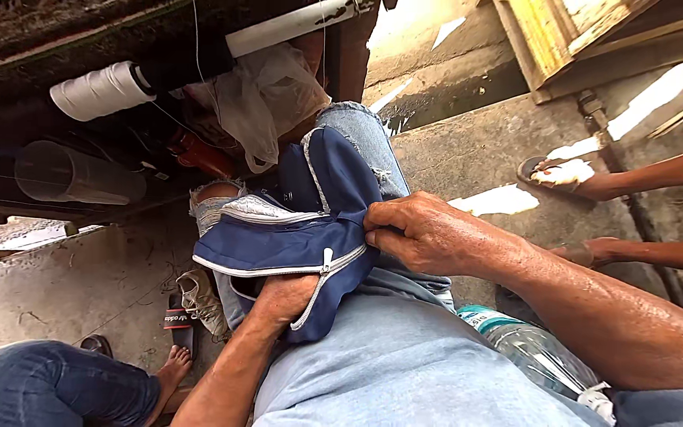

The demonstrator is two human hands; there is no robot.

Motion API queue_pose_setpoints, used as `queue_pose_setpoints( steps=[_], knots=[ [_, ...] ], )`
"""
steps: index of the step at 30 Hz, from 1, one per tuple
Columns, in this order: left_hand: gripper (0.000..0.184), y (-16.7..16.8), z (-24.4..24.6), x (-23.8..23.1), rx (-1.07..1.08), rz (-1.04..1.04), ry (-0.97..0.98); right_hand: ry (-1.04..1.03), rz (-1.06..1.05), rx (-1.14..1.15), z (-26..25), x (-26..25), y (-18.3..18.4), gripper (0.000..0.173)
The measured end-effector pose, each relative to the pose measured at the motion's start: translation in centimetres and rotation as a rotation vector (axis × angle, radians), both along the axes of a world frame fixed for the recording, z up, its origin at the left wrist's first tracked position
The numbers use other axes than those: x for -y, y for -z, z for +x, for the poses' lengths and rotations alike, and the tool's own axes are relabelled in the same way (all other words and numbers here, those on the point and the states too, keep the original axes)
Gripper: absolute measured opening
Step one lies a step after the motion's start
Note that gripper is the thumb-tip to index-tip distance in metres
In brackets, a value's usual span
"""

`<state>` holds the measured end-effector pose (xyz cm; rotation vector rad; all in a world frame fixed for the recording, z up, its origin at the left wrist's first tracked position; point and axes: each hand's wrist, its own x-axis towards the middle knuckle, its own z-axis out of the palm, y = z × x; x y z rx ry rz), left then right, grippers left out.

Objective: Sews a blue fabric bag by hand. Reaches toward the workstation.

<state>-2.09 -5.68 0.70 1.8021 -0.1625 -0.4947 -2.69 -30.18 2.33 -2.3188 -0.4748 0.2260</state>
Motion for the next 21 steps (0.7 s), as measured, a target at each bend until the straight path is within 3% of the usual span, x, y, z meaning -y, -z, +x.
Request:
queue_pose_setpoints(
  steps=[7,13,21],
  knots=[
    [0.021,0.2,0.4,0.0,-0.220,-0.136,0.023,0.022,0.067,0.083,-0.3,-0.5,0.4,0.016],
    [0.013,-0.4,0.8,-0.6,0.028,0.064,0.032,0.154,0.002,0.163,-1.9,-0.1,1.3,0.024],
    [0.010,0.1,0.7,-2.5,0.073,0.057,0.058,0.520,0.332,0.203,-3.4,2.1,0.1,0.020]
  ],
)
